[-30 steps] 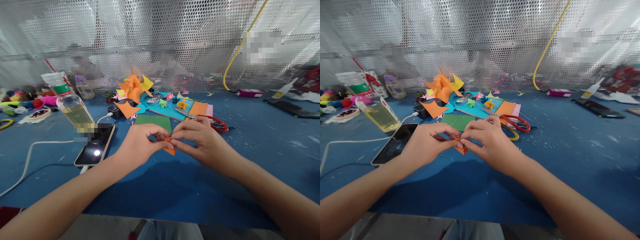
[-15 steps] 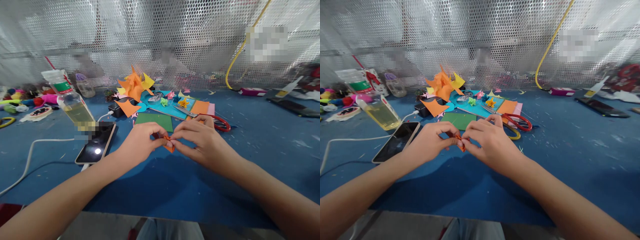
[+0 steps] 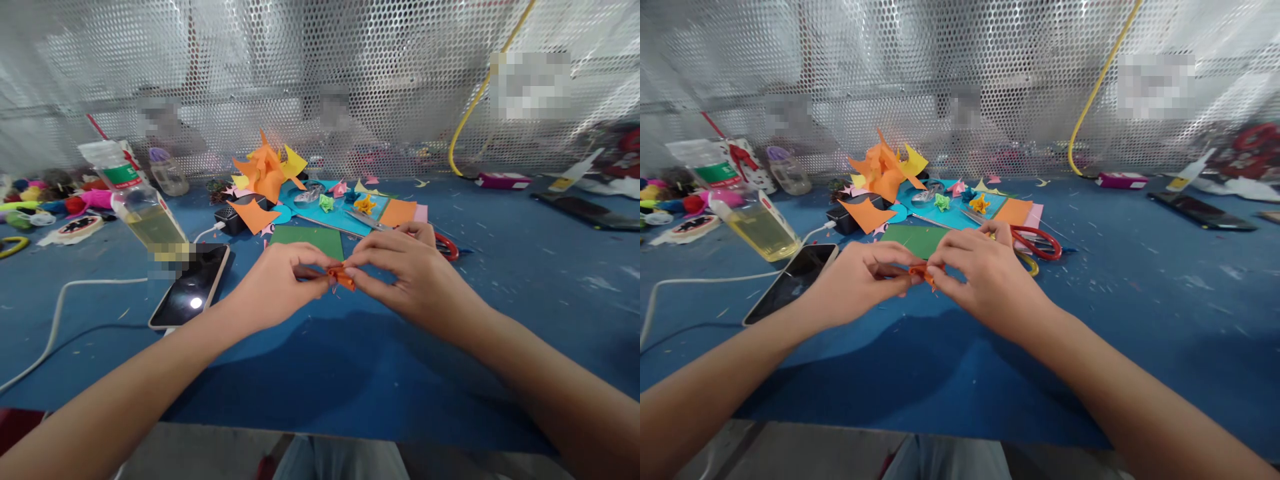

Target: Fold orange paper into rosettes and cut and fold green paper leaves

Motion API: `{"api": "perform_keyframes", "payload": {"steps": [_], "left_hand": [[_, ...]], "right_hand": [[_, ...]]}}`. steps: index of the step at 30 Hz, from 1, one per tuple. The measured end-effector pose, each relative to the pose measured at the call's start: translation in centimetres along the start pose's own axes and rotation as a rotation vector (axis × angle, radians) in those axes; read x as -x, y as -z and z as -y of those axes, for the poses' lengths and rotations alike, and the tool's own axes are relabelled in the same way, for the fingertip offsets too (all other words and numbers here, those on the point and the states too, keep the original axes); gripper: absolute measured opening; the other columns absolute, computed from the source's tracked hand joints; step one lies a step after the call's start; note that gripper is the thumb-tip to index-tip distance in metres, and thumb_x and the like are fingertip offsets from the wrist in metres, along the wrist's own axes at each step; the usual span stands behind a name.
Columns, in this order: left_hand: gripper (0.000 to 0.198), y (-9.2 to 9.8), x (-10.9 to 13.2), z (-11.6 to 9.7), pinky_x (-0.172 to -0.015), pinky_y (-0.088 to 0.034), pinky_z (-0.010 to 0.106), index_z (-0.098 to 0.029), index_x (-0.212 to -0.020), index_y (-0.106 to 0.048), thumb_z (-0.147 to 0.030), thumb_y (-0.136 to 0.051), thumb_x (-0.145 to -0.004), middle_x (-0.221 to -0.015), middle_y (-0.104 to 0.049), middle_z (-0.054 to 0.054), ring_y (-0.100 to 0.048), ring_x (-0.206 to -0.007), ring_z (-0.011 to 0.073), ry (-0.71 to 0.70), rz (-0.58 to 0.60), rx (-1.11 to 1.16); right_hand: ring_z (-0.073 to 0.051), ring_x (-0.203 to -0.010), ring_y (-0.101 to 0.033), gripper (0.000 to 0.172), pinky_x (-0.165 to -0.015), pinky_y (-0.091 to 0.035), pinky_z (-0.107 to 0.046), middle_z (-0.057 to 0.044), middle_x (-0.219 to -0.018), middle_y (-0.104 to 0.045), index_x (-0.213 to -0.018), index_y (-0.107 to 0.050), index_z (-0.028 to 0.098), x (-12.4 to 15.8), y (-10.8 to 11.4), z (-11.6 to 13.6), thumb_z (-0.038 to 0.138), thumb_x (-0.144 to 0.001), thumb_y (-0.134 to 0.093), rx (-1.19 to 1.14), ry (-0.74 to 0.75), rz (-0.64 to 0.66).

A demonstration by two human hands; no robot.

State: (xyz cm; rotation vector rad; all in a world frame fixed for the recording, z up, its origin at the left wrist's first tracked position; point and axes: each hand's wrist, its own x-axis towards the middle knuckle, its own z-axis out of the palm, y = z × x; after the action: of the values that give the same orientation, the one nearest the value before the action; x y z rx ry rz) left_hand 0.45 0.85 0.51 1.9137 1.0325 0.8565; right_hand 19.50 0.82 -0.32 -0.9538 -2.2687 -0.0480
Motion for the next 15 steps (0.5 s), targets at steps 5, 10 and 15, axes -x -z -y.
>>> {"api": "perform_keyframes", "payload": {"steps": [5, 10, 15], "left_hand": [[0.009, 0.4, 0.0, -0.1, -0.055, -0.047, 0.019, -0.018, -0.074, -0.072, -0.019, -0.063, -0.075, -0.074, -0.063, 0.001, -0.058, -0.058, 0.0082, -0.090, -0.004, -0.140], [0.005, 0.6, 0.0, 0.0, -0.056, -0.044, 0.019, -0.017, -0.065, -0.068, -0.017, -0.068, -0.070, -0.068, -0.064, -0.001, -0.057, -0.060, 0.0084, -0.163, -0.021, -0.269], [0.004, 0.4, 0.1, 0.0, -0.053, -0.043, 0.017, -0.016, -0.068, -0.066, -0.016, -0.068, -0.071, -0.070, -0.063, -0.001, -0.057, -0.061, 0.0079, -0.198, -0.089, -0.320]], "right_hand": [[-0.013, -0.075, -0.057, 0.013, -0.082, -0.027, -0.037, 0.003, -0.079, -0.065, -0.075, -0.063, 0.023, 0.1, 0.0, 0.5, 0.022, -0.085, -0.055, -0.047, 0.017, 0.015], [-0.013, -0.072, -0.055, 0.017, -0.079, -0.026, -0.036, 0.002, -0.080, -0.064, -0.076, -0.065, 0.023, 0.2, 0.0, 1.0, 0.026, -0.087, -0.053, -0.060, 0.043, 0.041], [-0.015, -0.075, -0.059, 0.011, -0.084, -0.026, -0.040, 0.001, -0.079, -0.066, -0.079, -0.063, 0.021, 0.4, 0.0, 1.1, 0.023, -0.084, -0.054, 0.059, 0.041, -0.054]]}}
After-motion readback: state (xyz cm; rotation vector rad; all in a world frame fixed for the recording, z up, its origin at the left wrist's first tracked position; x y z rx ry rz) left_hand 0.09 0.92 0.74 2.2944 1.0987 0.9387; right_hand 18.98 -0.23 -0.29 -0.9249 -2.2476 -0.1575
